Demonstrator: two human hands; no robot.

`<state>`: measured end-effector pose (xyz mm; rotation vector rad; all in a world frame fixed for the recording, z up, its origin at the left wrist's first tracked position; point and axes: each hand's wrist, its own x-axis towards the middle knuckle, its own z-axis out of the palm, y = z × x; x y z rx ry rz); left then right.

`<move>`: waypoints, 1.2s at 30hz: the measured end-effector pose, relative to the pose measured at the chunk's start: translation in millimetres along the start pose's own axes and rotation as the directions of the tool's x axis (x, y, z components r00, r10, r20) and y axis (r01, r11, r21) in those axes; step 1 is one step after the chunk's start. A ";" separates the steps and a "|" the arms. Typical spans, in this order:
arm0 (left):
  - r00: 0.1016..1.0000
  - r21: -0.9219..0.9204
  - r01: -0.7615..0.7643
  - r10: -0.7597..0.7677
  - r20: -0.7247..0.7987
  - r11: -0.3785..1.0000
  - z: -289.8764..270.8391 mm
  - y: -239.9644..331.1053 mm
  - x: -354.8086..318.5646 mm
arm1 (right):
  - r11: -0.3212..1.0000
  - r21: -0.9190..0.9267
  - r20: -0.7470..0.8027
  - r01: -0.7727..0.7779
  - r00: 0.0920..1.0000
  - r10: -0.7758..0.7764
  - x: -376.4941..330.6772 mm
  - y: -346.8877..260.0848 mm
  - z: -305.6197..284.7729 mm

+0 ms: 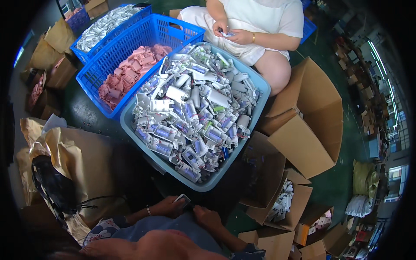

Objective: The person disassembles electronic devices by removing the batteries from the plastic casings using a hand tool and sorting the separated components into different cardboard boxes.

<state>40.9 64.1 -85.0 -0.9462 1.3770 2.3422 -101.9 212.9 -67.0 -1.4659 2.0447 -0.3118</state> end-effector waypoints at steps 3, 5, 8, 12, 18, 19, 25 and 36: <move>0.994 0.023 -0.015 0.012 0.109 1.000 1.6 11.8 -2.5 | 0.997 0.033 -0.041 0.065 0.997 -0.064 -12.2 11.9 10.0; 0.989 -0.024 0.041 -0.037 0.141 0.999 -1.4 11.5 -3.1 | 0.990 -0.033 -0.035 0.135 0.990 -0.136 -14.5 17.7 8.1; 0.976 -0.070 0.062 -0.046 0.212 0.996 -5.0 9.5 -5.3 | 0.967 -0.041 -0.132 0.252 0.958 -0.255 -12.1 22.0 9.1; 0.945 0.060 0.030 -0.048 0.324 0.998 -13.2 4.9 -3.2 | 0.928 -0.038 -0.158 0.370 0.915 -0.372 -15.4 19.8 0.4; 0.894 0.027 -0.054 0.036 0.447 0.998 -6.1 20.1 -14.2 | 0.893 -0.044 -0.158 0.447 0.880 -0.448 -20.6 26.9 -4.6; 0.894 0.025 -0.058 0.041 0.447 0.998 -5.8 19.2 -15.0 | 0.889 -0.047 -0.158 0.455 0.876 -0.456 -21.2 27.7 -2.1; 0.861 -0.034 -0.014 0.029 0.508 0.999 -8.6 5.0 -11.9 | 0.865 -0.142 -0.153 0.481 0.853 -0.500 -20.9 27.7 -9.9; 0.948 0.150 -0.014 -0.035 0.316 0.989 2.4 26.4 -33.0 | 0.756 -0.218 -0.142 0.617 0.747 -0.650 -1.0 22.7 -42.7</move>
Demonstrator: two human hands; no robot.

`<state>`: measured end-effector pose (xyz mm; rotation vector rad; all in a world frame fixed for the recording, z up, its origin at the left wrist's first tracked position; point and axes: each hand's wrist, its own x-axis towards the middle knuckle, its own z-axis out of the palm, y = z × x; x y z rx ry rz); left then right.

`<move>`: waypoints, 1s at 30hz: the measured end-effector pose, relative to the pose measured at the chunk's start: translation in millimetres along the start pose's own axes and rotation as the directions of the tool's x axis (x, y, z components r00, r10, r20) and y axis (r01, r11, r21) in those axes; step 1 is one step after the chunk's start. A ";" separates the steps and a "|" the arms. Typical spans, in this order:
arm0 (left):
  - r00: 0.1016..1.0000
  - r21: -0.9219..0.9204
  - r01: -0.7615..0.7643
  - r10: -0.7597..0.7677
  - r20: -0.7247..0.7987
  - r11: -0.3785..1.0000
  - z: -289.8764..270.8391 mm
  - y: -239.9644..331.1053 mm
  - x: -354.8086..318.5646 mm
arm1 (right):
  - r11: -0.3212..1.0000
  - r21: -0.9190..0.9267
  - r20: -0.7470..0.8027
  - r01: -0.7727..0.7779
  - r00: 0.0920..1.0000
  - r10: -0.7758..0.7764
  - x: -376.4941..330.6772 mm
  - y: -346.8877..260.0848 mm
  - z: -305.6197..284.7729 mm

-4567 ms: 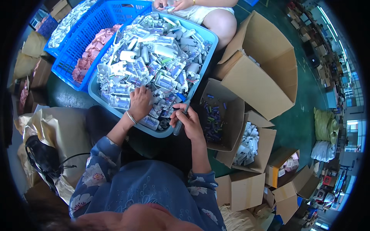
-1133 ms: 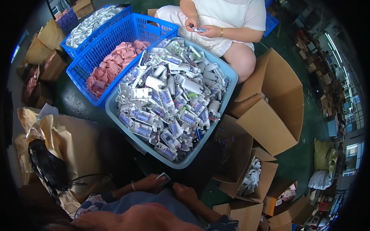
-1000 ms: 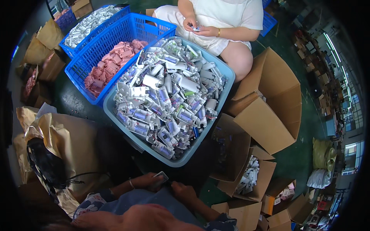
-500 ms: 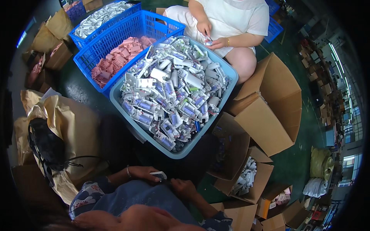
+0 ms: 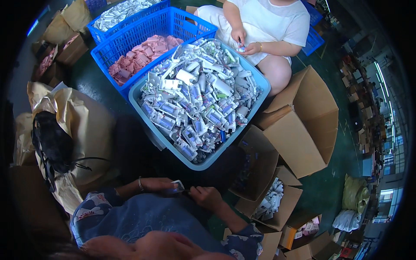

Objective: The person disassembles electronic devices by removing the batteries from the plastic casings using a hand tool and sorting the separated components into different cardboard boxes.

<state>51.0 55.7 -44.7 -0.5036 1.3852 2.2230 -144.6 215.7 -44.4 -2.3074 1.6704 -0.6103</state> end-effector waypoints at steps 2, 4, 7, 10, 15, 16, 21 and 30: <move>0.996 0.016 -0.077 0.078 -0.045 0.997 -2.1 -6.3 4.1 | 0.998 -0.039 -0.016 -0.049 0.999 0.048 5.2 -0.1 -4.3; 0.978 -0.102 -0.149 0.131 -0.160 0.984 -8.0 0.8 4.9 | 0.984 -0.029 -0.063 -0.174 0.983 0.172 -1.1 9.9 -7.4; 0.867 -0.083 -0.346 0.285 -0.408 0.934 -17.9 16.4 4.2 | 0.865 0.251 -0.146 -0.434 0.867 0.477 2.4 16.7 -14.7; 0.766 0.062 -0.492 0.466 -0.443 0.868 -10.2 24.4 23.2 | 0.515 0.727 -0.125 -0.454 0.650 0.749 36.3 -3.8 -16.8; 0.473 0.533 -0.499 0.730 -0.493 0.683 15.1 48.1 49.0 | 0.597 0.757 -0.465 -0.265 0.423 0.778 85.3 -13.0 25.6; 0.475 0.538 -0.496 0.732 -0.488 0.681 11.2 47.8 48.2 | 0.597 0.759 -0.469 -0.260 0.418 0.778 85.8 -11.5 24.5; 0.607 0.476 -0.321 0.563 -0.561 0.819 3.1 40.1 41.4 | 0.259 0.940 -0.112 -0.220 0.518 0.848 83.7 -4.8 20.2; 0.340 0.582 -0.350 0.679 -0.651 0.734 -7.7 41.2 50.9 | 0.220 0.956 -0.100 -0.195 0.485 0.869 95.7 -17.6 21.0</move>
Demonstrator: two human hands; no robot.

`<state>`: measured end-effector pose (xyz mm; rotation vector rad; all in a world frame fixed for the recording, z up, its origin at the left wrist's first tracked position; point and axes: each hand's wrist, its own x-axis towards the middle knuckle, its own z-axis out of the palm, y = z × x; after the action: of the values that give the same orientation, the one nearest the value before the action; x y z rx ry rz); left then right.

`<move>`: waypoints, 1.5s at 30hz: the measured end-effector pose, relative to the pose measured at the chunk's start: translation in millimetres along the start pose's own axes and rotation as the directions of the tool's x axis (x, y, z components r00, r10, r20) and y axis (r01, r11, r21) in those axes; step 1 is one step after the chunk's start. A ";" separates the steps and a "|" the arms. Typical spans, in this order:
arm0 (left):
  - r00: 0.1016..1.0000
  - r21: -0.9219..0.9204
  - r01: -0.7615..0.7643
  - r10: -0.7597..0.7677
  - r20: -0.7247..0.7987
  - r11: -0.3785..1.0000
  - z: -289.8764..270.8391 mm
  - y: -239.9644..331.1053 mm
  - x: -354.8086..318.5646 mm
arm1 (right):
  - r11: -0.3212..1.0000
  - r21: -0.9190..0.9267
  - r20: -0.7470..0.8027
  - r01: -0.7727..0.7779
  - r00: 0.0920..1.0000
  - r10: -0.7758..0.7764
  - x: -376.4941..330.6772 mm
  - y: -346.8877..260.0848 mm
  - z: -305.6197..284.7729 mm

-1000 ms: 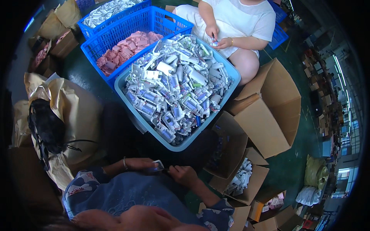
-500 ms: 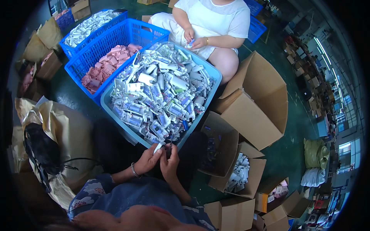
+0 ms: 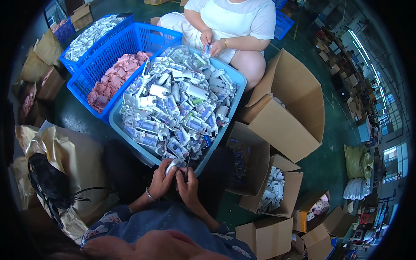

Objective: The person disassembles electronic devices by removing the batteries from the plastic casings using a hand tool and sorting the separated components into different cardboard boxes.

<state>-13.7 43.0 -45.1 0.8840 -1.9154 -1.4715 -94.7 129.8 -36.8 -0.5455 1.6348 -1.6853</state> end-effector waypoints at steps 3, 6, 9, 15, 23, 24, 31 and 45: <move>0.954 -0.169 0.289 -0.270 0.129 0.942 -4.0 -1.7 8.0 | 0.968 -0.211 0.007 0.137 0.990 -0.138 -19.2 17.7 -0.2; 0.994 -0.052 0.104 -0.104 0.019 0.993 11.6 -9.0 7.4 | 0.917 -0.318 -0.047 0.239 0.963 -0.267 -38.6 31.4 9.7; 0.994 -0.092 0.097 -0.091 0.068 0.991 10.8 -10.4 17.8 | 0.950 -0.280 -0.068 0.139 0.984 -0.164 -13.0 37.0 -2.9; 0.964 -0.227 0.156 -0.098 0.248 0.961 9.7 1.3 26.4 | 0.870 -0.413 0.029 0.268 0.959 -0.282 16.9 13.3 -22.3; 0.913 -0.186 0.310 -0.237 0.331 0.933 -9.1 -1.1 26.8 | 0.924 -0.365 0.261 0.116 0.965 -0.018 25.7 -8.4 -22.2; 0.934 -0.183 0.295 -0.242 0.262 0.938 -4.4 -10.9 21.8 | 0.915 -0.391 0.260 0.098 0.966 0.008 23.0 -9.3 -20.7; 0.956 -0.075 0.047 -0.023 0.292 0.996 -12.8 -4.2 14.2 | 0.920 -0.167 0.211 -0.356 0.898 0.386 11.5 -26.0 -12.4; 0.688 -0.530 0.689 -0.214 0.694 0.495 -11.0 -14.2 -1.7 | 0.702 0.127 0.408 -0.701 0.682 0.607 -0.5 -12.8 -39.8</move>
<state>-2.0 35.2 -56.3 0.6034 -1.0642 -2.8624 -126.0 156.3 -28.5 -0.0561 1.1147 -1.1478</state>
